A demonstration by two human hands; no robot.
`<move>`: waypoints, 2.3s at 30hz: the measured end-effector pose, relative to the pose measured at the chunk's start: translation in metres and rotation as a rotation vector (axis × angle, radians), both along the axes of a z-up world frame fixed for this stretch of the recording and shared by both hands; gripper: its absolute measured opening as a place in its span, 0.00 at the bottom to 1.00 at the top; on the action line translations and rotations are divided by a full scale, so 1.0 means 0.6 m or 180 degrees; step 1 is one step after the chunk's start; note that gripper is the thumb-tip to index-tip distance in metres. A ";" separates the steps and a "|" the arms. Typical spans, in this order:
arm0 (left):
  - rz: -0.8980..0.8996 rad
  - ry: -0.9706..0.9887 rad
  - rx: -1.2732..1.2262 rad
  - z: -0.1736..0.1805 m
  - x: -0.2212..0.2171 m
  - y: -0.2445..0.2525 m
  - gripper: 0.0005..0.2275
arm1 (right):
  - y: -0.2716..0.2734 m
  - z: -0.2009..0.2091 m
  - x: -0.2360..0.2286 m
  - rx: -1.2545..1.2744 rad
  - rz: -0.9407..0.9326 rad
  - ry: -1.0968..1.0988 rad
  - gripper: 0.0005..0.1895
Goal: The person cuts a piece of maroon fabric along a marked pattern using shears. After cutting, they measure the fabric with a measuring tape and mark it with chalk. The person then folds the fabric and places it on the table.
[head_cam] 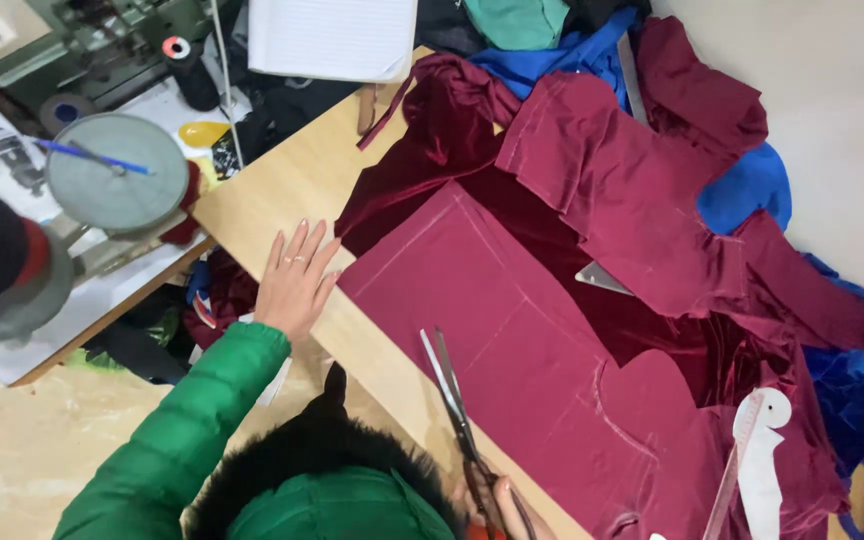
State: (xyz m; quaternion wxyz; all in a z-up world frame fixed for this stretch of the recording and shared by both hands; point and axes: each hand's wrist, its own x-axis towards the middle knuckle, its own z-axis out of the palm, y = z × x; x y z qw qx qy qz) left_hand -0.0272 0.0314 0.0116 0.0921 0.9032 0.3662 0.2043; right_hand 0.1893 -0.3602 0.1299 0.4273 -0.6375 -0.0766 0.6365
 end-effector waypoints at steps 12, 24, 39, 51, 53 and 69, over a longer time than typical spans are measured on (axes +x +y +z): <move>-0.0231 -0.0648 0.0033 0.011 -0.019 -0.009 0.16 | -0.020 -0.051 -0.162 0.0468 0.0049 0.0911 0.52; -0.0157 -0.0893 -0.0892 0.014 -0.024 0.018 0.07 | 0.201 -0.082 -0.307 0.0284 -0.0847 0.0351 0.48; -0.0245 0.0130 -0.2094 -0.009 0.025 0.093 0.17 | 0.479 -0.061 -0.485 0.0103 -0.2309 0.0087 0.39; -0.0679 0.0297 -0.2041 -0.043 0.016 0.109 0.10 | 0.501 -0.105 -0.495 0.0267 -0.2470 0.0096 0.36; -0.0703 0.0288 -0.2055 -0.046 0.014 0.110 0.09 | 0.509 -0.081 -0.491 0.0271 -0.2500 0.0192 0.35; -0.0822 0.0193 -0.2031 -0.048 0.013 0.118 0.07 | 0.516 -0.112 -0.494 0.0368 -0.2561 0.0157 0.31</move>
